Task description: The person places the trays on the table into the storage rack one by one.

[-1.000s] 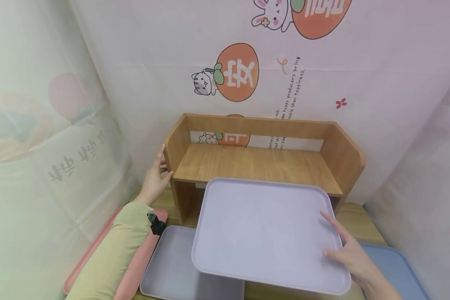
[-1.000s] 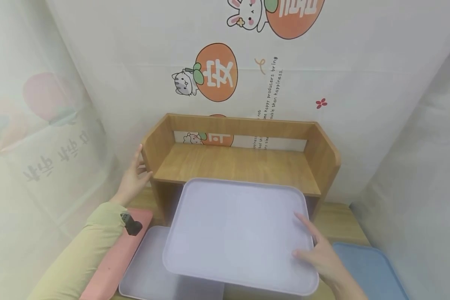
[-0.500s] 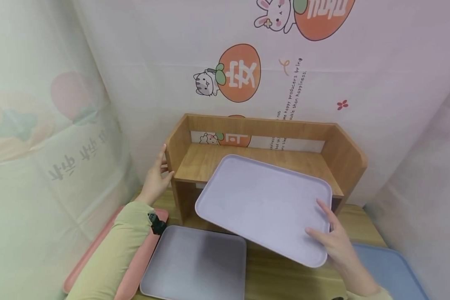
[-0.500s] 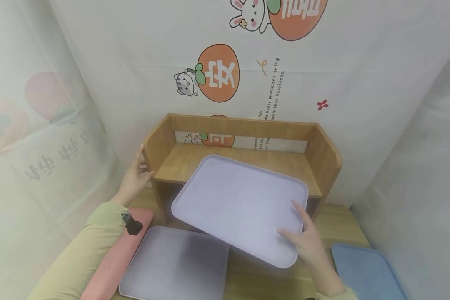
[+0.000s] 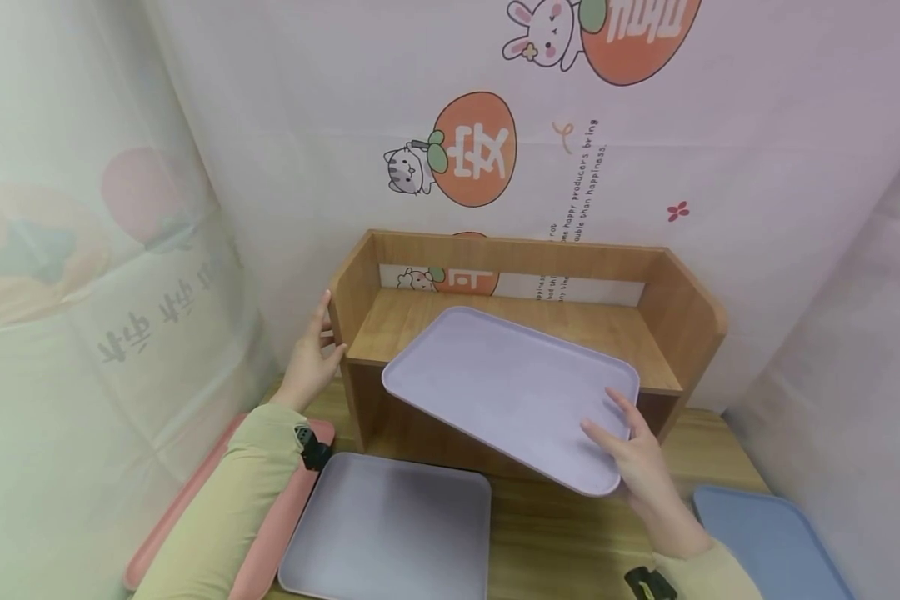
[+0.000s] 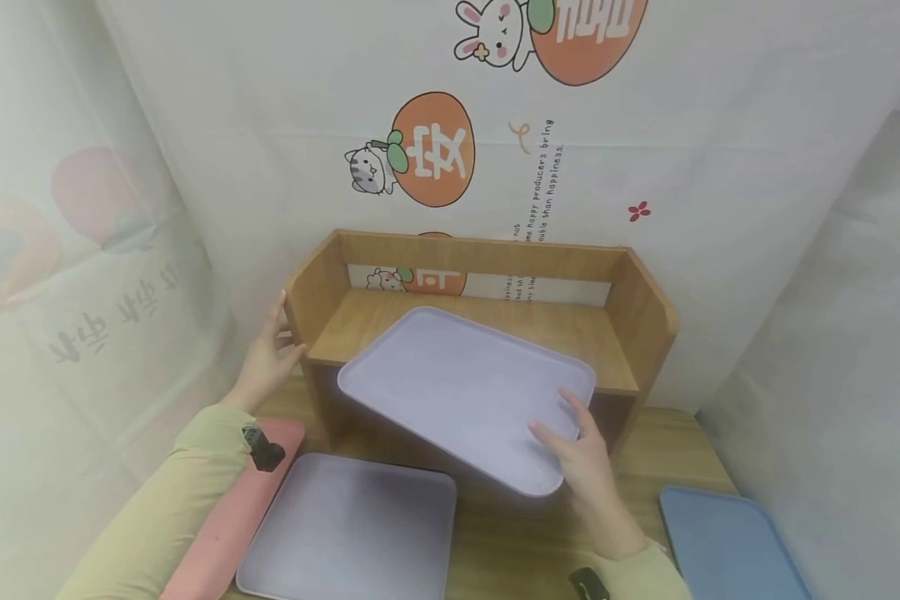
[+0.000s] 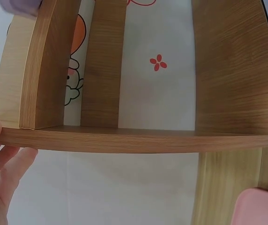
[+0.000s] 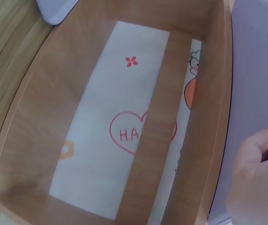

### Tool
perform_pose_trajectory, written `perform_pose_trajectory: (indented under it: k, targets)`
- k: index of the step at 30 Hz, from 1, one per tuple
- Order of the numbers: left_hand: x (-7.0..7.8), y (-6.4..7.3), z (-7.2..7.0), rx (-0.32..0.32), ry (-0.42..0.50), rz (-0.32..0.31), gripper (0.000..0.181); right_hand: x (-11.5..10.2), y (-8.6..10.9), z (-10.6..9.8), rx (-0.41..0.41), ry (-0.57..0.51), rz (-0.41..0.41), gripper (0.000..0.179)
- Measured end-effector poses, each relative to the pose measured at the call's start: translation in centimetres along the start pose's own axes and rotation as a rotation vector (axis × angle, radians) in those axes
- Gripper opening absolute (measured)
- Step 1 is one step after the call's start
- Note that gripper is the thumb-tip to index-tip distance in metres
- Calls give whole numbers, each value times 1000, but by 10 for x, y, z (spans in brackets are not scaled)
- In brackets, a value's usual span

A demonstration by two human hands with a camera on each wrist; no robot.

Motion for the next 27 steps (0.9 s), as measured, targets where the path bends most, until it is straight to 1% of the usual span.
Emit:
perform_pose_trajectory:
  k: [5,9,13,17,20,23,25,27]
  targets:
    - [1,1,1,-3,-3,-3,94,-3,-8,7,72,14,-7,81]
    - [1,1,0,-3,0,-9,95,-7,-15,14,126,23,-38,83]
    - [0,1,1,-5,6,-22,95,-10,-22,19,171,7,-75,79]
    - [-2,0,2,-7,6,-20,96,-11,-27,27,200,-40,-104,76]
    - [-2,0,1,-3,13,-17,95,-12,-29,36,199,-74,-121,78]
    - [-2,1,0,0,18,-18,96,-12,-31,48,175,-94,-113,80]
    - [-1,2,0,0,19,-14,95,-10,-32,56,138,-107,-98,81]
    - [0,2,0,0,17,-12,96,-8,-32,63,84,-123,-85,83]
Point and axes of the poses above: each hand's wrist, its own y-axis away from the middle knuckle, its own z-axis out of the palm, x = y × z, the point moved 10 cm from there along -y, towards the middle knuckle, and after that the axes turned 10 degrees about -x, right-handed, at the moved point
